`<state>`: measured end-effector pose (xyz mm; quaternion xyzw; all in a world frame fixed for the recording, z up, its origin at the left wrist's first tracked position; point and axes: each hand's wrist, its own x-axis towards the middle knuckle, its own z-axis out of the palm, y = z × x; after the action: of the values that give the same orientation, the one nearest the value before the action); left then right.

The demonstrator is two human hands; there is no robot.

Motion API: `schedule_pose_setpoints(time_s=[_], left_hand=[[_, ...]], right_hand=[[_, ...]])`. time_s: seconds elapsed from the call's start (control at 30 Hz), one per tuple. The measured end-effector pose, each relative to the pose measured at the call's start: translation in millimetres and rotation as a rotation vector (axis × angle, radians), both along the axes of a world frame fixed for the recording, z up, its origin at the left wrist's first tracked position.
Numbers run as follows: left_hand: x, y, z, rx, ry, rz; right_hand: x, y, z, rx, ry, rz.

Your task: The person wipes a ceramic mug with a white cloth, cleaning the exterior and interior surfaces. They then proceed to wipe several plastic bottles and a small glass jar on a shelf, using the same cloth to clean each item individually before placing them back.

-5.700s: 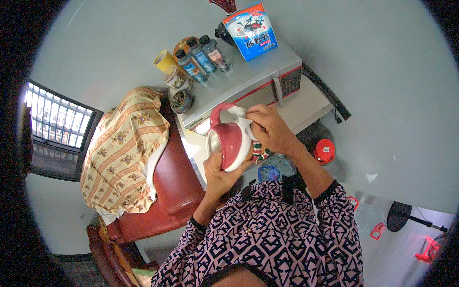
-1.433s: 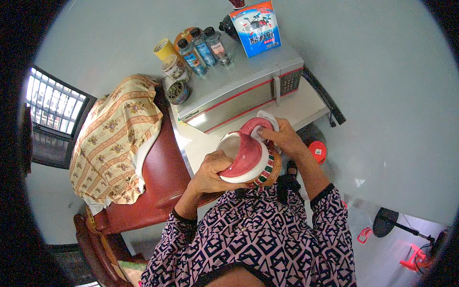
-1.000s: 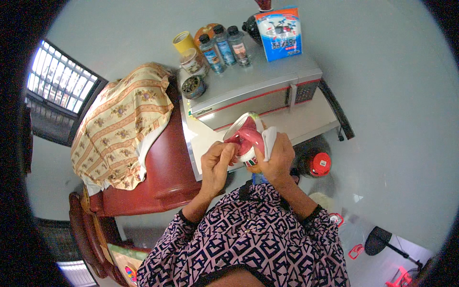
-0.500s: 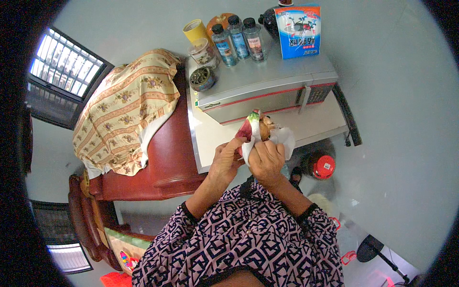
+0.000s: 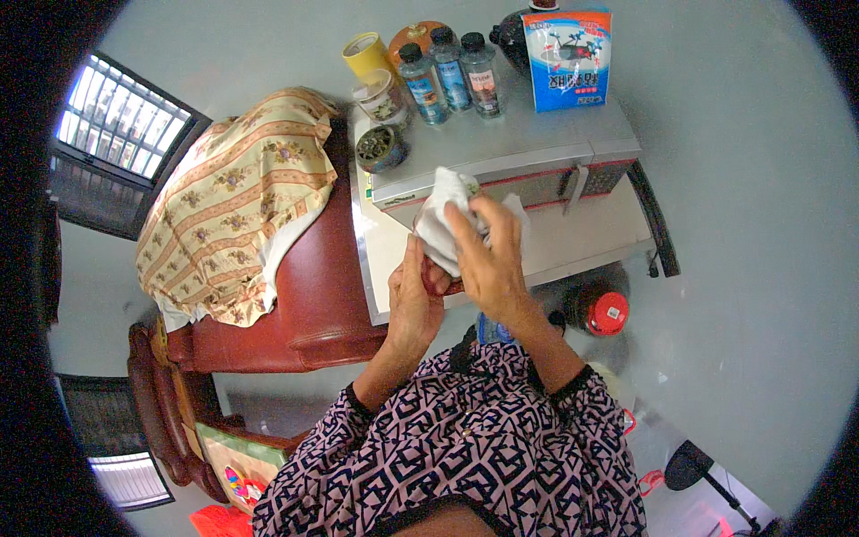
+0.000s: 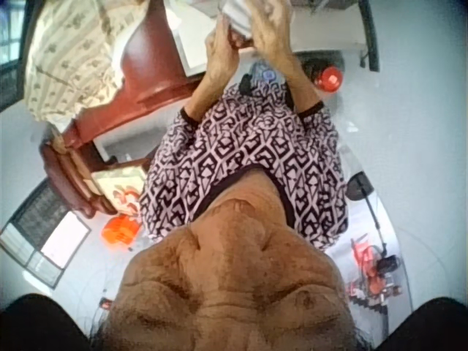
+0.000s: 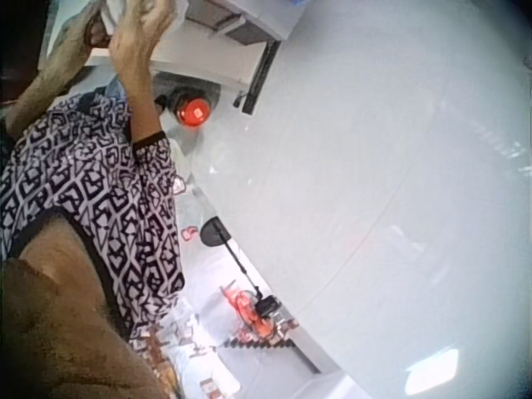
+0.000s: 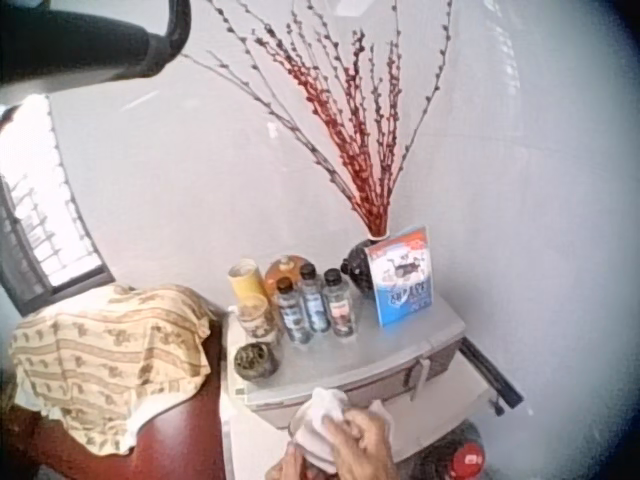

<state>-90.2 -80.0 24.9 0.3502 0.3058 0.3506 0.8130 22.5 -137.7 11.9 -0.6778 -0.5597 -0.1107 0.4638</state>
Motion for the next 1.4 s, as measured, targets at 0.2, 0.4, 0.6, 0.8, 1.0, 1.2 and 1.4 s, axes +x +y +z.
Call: schedule_pose_setpoints(time_s=[0.2, 0.4, 0.6, 0.8, 1.0, 1.2, 1.4], left_hand=[[-7, 8, -10, -0.158, 0.08, 0.117], [-9, 0, -12, -0.253, 0.056, 0.059], [-7, -5, -20, -0.184, 0.09, -0.053], [-8, -9, -17, -0.059, 0.166, 0.005], [-15, -7, -17, -0.039, 0.136, 0.049], [-19, 0, -25, -0.02, 0.095, 0.058], [-17, -11, -6, 0.035, 0.1, 0.07]], right_hand=[[-19, -30, -28, 0.055, -0.226, 0.007], [-2, -53, -18, 0.089, 0.18, 0.074], [21, -13, 20, 0.581, 1.286, 0.155], [11, -2, -7, -0.023, 0.552, -0.066], [-10, -19, -7, 0.006, 0.426, -0.062], [-24, -34, -17, 0.078, 0.04, 0.069], [-16, -39, 11, 0.146, 0.231, 0.085]])
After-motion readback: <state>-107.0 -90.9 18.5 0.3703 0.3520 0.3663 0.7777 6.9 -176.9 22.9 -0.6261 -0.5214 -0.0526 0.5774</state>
